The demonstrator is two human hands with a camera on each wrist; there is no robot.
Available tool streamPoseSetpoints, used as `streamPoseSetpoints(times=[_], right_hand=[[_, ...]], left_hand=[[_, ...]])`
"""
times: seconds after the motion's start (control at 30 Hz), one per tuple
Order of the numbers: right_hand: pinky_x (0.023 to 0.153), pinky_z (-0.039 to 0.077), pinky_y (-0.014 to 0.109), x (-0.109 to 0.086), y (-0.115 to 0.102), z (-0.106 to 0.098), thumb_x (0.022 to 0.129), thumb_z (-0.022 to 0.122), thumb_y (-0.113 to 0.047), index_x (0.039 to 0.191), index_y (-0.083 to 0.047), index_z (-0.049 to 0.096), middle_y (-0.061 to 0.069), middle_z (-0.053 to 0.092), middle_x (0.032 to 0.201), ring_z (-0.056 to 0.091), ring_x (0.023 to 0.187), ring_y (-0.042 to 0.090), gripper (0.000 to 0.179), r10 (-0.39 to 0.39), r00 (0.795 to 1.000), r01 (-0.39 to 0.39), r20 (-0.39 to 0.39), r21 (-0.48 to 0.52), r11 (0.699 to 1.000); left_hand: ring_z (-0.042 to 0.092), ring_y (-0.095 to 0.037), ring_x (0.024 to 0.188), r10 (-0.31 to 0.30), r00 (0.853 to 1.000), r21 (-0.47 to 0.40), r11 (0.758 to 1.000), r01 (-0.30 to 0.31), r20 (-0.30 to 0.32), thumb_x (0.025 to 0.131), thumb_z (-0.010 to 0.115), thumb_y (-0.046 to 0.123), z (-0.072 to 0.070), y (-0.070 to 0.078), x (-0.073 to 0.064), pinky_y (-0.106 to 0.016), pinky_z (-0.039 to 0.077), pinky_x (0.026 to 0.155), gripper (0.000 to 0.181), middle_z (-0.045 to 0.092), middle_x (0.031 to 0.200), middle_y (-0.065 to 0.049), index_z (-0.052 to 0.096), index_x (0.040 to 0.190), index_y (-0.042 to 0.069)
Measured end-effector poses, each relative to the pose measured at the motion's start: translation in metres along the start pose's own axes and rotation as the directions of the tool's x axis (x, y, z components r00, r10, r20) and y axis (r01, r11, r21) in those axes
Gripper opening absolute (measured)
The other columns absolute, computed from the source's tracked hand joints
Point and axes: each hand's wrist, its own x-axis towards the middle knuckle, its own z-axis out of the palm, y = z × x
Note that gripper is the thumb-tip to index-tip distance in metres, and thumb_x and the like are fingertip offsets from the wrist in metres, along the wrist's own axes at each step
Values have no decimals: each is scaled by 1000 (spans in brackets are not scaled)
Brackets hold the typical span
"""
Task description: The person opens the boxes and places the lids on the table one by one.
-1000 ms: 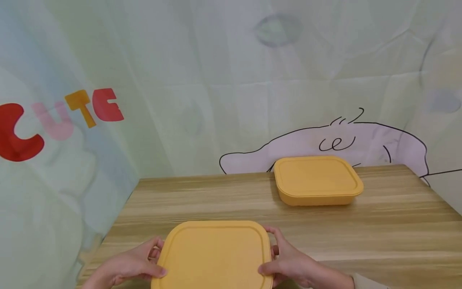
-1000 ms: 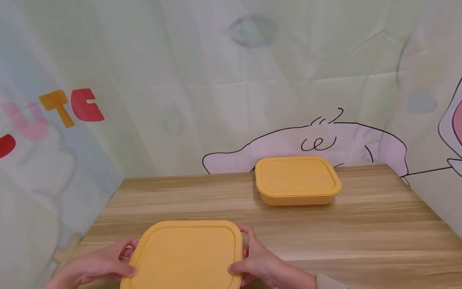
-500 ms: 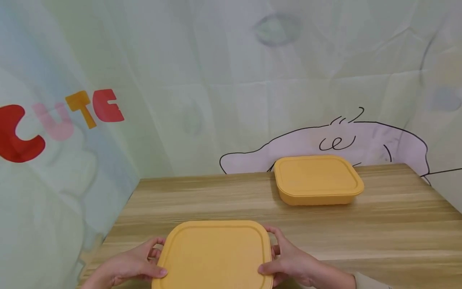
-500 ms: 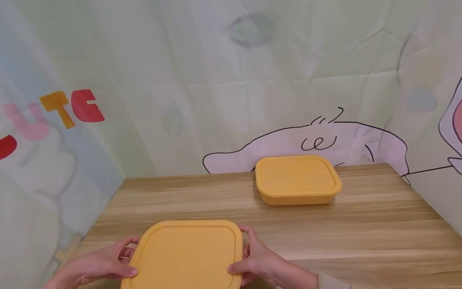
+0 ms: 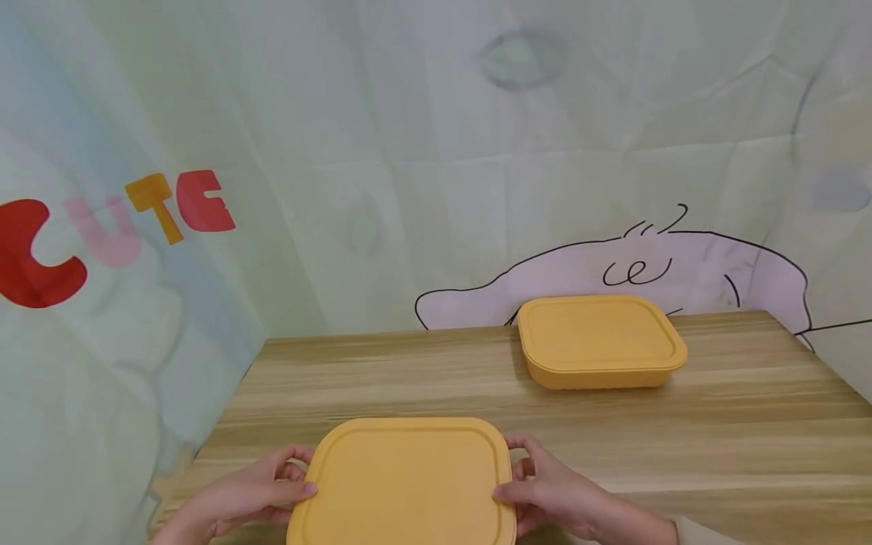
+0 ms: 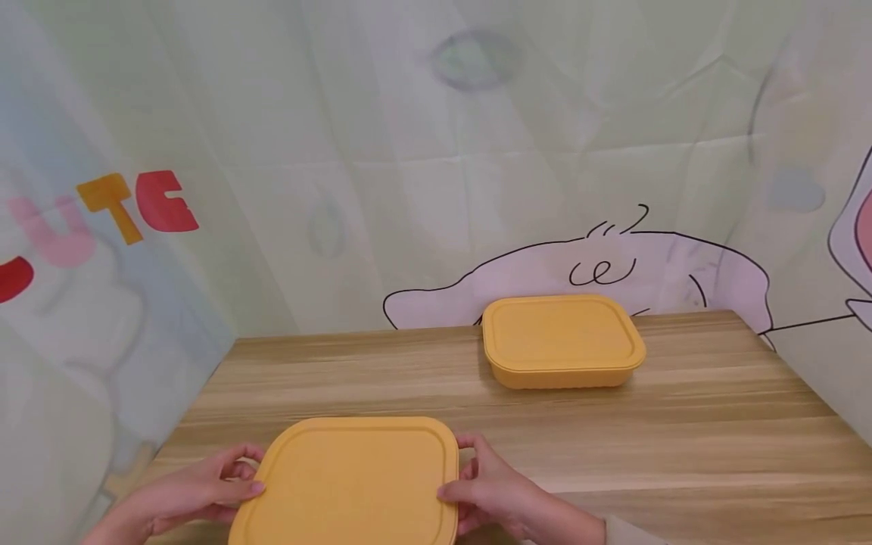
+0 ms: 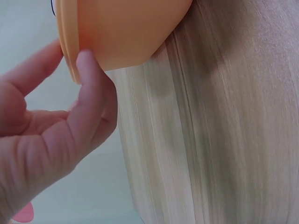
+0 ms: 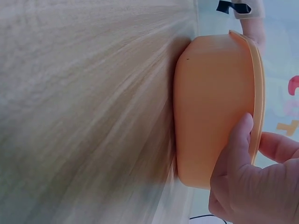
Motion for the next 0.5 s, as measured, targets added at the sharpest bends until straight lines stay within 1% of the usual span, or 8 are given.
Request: streamPoseSetpoints(times=[0.17,0.37,0.5], right_hand=[[54,53,27,-1,-1,-1,79,67,-1,131,0,25,12,46,90,60,62,17,66,-19,1000,18,-26,-22,1000],[54,54,30,-1,-1,-3,78,70,1,129,3,30,10,44,87,59,62,18,65,-68,997,63,-47,-87,994],[54,54,30,0,-2,-3,77,70,3,127,4,32,10,44,86,59,62,19,62,-80,995,75,-52,-87,993]], left_hand=[[58,-17,81,-2,1000,10,1000,2,-11,94,57,15,0,0,1,-31,53,72,37,49,90,-7,35,117,-3],[58,-16,79,-7,1000,22,1000,7,-16,94,57,15,-1,1,0,-29,53,71,36,50,88,-7,36,116,-4],[57,-15,78,-5,1000,22,1000,6,-15,94,56,15,-1,0,0,-28,53,70,34,50,88,-7,36,115,-3]])
